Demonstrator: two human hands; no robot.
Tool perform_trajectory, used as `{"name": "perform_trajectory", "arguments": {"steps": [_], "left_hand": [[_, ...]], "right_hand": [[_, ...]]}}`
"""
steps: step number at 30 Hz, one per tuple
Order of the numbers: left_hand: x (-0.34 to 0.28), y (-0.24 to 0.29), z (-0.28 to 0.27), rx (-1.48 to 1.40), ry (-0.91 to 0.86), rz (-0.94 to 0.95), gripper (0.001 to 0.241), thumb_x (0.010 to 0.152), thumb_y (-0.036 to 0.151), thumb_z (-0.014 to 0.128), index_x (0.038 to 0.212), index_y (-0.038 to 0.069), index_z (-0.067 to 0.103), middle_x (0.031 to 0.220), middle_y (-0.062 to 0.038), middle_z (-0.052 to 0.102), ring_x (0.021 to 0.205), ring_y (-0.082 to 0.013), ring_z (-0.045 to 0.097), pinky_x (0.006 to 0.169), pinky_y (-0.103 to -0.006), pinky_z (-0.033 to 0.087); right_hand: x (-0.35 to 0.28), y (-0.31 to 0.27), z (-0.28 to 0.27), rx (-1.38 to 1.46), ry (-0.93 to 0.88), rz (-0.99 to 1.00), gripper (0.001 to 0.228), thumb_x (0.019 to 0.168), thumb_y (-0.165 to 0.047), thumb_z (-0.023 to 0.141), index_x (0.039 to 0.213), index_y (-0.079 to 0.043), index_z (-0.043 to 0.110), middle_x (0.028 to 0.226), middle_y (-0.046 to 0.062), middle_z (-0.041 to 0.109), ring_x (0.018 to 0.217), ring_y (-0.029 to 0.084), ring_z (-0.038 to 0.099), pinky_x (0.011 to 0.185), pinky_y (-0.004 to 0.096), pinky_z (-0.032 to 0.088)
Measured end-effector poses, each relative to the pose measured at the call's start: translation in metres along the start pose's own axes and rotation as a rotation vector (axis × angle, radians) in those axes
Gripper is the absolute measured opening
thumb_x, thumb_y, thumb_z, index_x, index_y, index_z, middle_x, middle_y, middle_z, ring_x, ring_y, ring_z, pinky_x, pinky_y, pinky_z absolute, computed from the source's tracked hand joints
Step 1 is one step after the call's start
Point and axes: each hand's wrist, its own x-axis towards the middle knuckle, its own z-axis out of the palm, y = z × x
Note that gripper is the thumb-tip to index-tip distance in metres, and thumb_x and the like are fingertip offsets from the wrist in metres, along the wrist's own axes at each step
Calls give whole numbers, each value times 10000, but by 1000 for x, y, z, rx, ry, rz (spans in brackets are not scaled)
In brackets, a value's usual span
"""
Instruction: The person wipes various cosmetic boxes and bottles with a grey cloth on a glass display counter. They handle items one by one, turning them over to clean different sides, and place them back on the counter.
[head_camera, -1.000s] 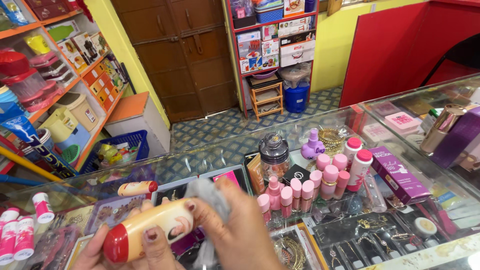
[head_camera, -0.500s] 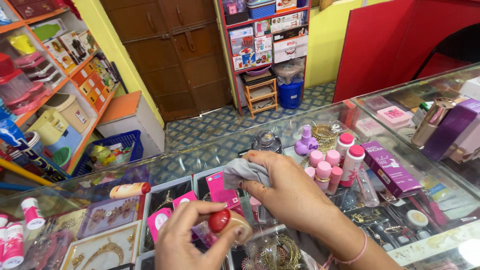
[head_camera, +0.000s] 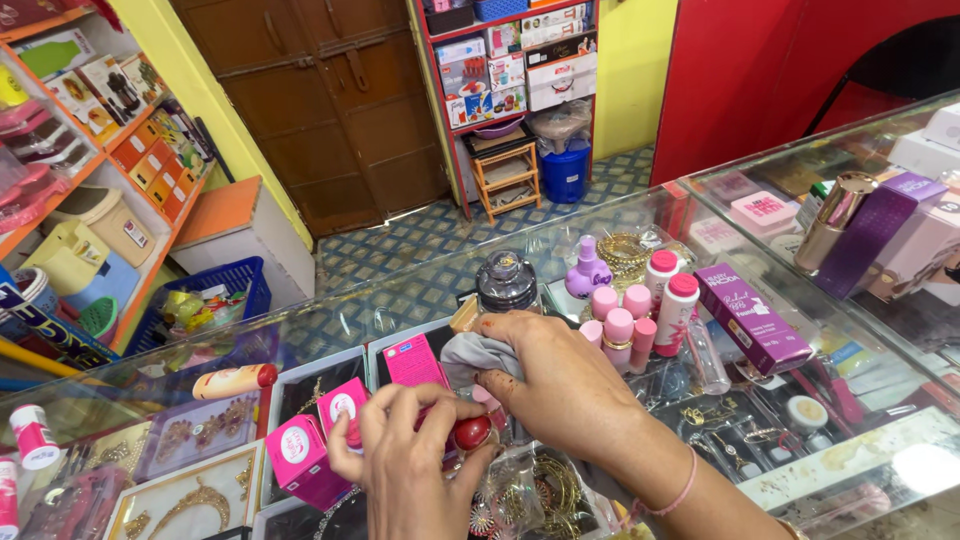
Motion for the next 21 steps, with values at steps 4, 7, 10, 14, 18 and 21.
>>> {"name": "perform_trajectory", "arguments": {"steps": [4,7,10,14,18,21], "left_hand": [[-1,-2,6,38,18,-11,460,446,215,991,866,228,804,1181,-28,606,1272,-326,449,1045,-666,88],[-1,-6,10,52,39,12,454,454,227,965,881,246,810,1208,-42,594,1301,-344,427,1069,-690,45],[0,-6,10,69,34,8,454,487,261,967,916,249,818,1210,-48,593,1296,-344,427,1073,-688,33],[1,-3,10,42,42,6,442,534,288,967,949,247,821,1201,-50,599,1284,-339,437,1073,-686,32],[3,-2,5,30,113,58,468,486,258,933,937,217,810,1212,-59,614,1276,-353,450,1071,-708,12],[4,-6,-4,14,195,80,443,490,340,941,883,205,788,1169,-28,629,1249,-317,457,1101,-716,1]], "right_hand": [[0,3,-1,9,-69,107,430,787,-171,755,1208,-97,712,1259,119,697,1167,325,647,966,409,499],[1,1,-4,9,-77,139,460,782,-175,754,1236,-115,712,1241,114,701,1152,320,654,958,407,503],[3,-2,-6,17,-62,123,444,781,-167,756,1220,-113,713,1210,121,712,1131,323,664,942,412,508],[3,-10,-13,27,-80,199,433,785,-171,740,1217,-147,715,1164,103,731,1105,309,681,917,412,520],[3,-17,-18,47,-77,223,410,789,-183,722,1199,-167,729,1114,92,754,1080,292,706,903,402,533],[4,-22,-15,121,65,-4,404,799,-165,739,1184,-57,684,1159,161,730,1093,341,691,906,415,523]]}}
